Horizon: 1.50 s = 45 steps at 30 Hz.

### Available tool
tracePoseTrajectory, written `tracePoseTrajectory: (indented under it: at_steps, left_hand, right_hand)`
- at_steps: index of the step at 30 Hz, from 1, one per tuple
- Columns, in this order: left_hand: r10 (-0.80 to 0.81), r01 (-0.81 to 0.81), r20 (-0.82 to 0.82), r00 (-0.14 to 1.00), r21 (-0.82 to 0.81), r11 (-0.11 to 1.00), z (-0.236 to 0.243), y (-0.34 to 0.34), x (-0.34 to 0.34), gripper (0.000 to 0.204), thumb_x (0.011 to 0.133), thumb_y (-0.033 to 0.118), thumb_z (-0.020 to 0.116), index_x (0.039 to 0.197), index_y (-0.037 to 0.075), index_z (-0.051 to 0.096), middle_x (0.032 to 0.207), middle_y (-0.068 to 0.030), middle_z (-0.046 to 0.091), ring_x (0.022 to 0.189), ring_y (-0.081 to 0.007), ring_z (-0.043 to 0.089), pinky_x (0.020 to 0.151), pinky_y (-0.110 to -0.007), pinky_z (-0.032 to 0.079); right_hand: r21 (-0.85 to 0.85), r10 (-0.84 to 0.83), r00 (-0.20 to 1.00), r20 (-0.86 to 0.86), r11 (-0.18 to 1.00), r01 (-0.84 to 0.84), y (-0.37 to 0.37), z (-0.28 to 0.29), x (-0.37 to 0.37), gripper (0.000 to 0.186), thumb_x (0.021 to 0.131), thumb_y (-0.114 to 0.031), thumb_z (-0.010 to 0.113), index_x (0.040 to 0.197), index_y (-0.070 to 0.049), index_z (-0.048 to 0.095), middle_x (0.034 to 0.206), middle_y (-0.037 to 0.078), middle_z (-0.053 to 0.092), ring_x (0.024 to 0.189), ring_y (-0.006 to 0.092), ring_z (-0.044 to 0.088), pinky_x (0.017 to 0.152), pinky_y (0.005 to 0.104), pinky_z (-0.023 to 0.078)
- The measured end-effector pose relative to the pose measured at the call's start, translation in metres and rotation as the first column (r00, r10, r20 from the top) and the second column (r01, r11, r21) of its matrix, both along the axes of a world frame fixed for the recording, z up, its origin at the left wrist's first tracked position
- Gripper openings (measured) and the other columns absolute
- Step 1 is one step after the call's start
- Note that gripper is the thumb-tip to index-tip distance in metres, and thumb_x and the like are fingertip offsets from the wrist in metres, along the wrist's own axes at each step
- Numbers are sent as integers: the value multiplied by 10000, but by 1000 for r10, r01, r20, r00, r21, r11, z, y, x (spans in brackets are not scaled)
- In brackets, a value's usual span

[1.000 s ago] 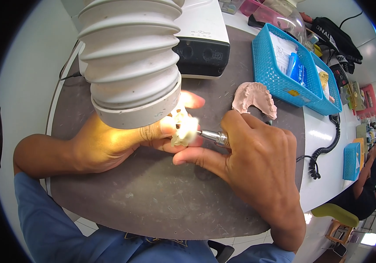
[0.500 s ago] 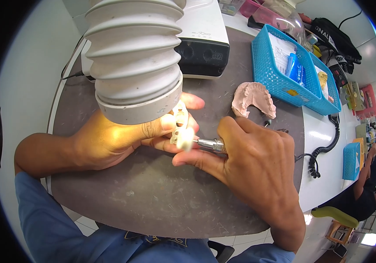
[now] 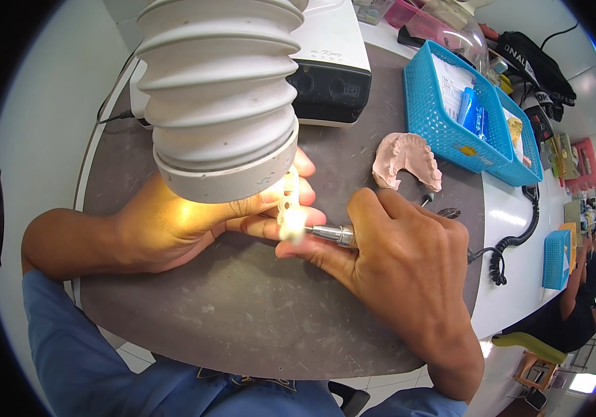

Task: Using a rotary tool and hand instruments to finish and detail a dental prosthesis.

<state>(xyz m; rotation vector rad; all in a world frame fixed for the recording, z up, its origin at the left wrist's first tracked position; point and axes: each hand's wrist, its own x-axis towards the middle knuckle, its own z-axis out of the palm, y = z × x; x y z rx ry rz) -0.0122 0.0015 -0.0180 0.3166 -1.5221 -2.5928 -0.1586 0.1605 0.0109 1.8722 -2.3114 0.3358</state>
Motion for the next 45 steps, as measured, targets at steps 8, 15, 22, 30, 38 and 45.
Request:
tracePoseTrajectory:
  at_steps: [8,15,22,30,38,45]
  left_hand:
    - [-9,9,-7,1000,7,1000,-1,0,-1,379,979,121,604,1315,-8,487,1208,-133,602,1125,-252,646,964,-341,544]
    - [117,-121,-109,987,-31,992,-7,5,-2,245,956,133,647,1140,-22,596,992,-45,668,880,-68,626,763,-216,510]
    - [61,-72,-89,994,-125,990,-2,7,-2,260,941,123,665,1142,-32,607,983,-51,681,864,-86,642,758,-241,540]
    - [-56,57,11,998,-162,985,10,2,2,423,967,146,624,1332,-37,516,1192,-144,653,1091,-190,625,923,-313,529]
    - [-44,29,-92,995,-153,988,3,5,2,440,972,157,619,1346,-43,504,1195,-136,650,1099,-189,627,941,-319,519]
    - [-66,56,-77,995,-119,991,8,5,3,440,978,157,612,1347,-54,499,1163,-127,656,1081,-187,624,920,-317,522]
  right_hand:
    - [16,4,1000,-7,1000,-3,0,0,-1,586,619,-576,804,693,-44,570,598,71,545,509,252,564,484,373,412]
    - [-17,-3,1000,-30,1000,3,-1,0,0,622,614,-614,787,680,-42,553,581,71,538,486,225,548,472,355,405]
    - [-43,0,1000,-23,999,-1,1,2,-4,676,577,-672,762,681,-41,543,549,74,522,440,212,503,448,329,394]
    - [-76,-53,999,-1,996,52,2,5,-2,736,490,-697,781,723,-35,560,563,55,535,456,163,512,450,316,397]
    - [-73,-42,999,-8,997,41,4,4,-1,744,464,-703,788,710,-46,541,561,47,529,457,162,506,448,319,396]
    - [-80,-52,999,8,995,52,3,4,-2,735,473,-696,796,702,-48,533,551,45,518,456,166,503,442,322,388]
